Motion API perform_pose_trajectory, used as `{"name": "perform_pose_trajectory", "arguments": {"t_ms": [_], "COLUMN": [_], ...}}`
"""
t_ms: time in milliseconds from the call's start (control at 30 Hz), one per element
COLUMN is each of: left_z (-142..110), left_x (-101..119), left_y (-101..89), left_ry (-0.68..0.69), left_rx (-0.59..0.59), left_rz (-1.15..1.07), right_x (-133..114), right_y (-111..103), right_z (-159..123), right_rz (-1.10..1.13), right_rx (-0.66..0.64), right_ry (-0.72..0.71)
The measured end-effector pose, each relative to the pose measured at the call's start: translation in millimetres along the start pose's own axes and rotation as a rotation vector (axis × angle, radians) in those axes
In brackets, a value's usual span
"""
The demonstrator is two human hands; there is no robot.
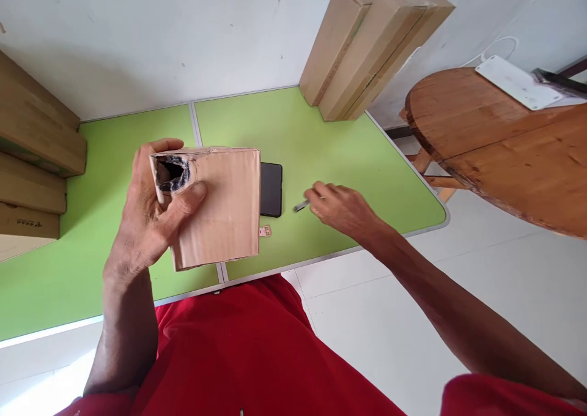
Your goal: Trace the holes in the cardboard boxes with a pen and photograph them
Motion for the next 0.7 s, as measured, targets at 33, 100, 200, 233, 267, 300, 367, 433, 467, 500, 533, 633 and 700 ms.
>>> {"name": "perform_pose_trajectory", "arguments": {"t_ms": [33, 100, 200, 233, 267, 300, 367, 433, 467, 500, 533, 633, 700], "left_z": [-1, -2, -4, -5, -6, -6, -7, -9, -9, -10, -11, -13, -14], "left_x": [-1, -3, -4, -3, -4, -4, -3, -1, 0, 2, 3, 7, 8], "left_y": [1.0, 3.0, 5.5, 6.1, 6.6, 7.0, 7.3, 7.8, 8.1, 8.6, 9.2, 10.9, 12.1], "left_ry": [-0.002, -0.006, -0.006, -0.008, -0.014, -0.022, -0.028, -0.017, -0.002, 0.019, 0.044, 0.136, 0.185], "left_rx": [-0.008, -0.017, -0.024, -0.026, -0.030, -0.038, -0.051, -0.067, -0.070, -0.070, -0.067, -0.041, -0.030], "left_rz": [-0.018, -0.045, -0.065, -0.069, -0.072, -0.072, -0.062, -0.044, -0.033, -0.018, -0.004, 0.033, 0.050], "right_x": [1, -3, -28, -40, -50, -60, -76, -87, -91, -93, -95, -103, -109], "right_y": [-11, -33, -61, -70, -78, -86, -103, -118, -125, -131, -136, -144, -147], "right_z": [0, 6, 29, 38, 46, 53, 61, 62, 61, 59, 56, 54, 57], "right_rz": [0.039, 0.186, 0.461, 0.543, 0.625, 0.706, 0.868, 1.029, 1.113, 1.205, 1.301, 1.509, 1.521], "right_rx": [0.046, 0.162, 0.323, 0.367, 0.410, 0.452, 0.536, 0.622, 0.673, 0.736, 0.805, 0.937, 0.920], "right_ry": [0.035, 0.100, 0.126, 0.122, 0.118, 0.114, 0.102, 0.088, 0.084, 0.084, 0.079, 0.041, 0.023]}}
Point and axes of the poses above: each hand's wrist, its own z-axis towards the middle knuckle, its own y-axis out of the palm, x = y × z, the point moved 7 cm from there along z, towards the middle knuckle, and after that the axes turned 7 degrees about z, right-handed, at the moved point
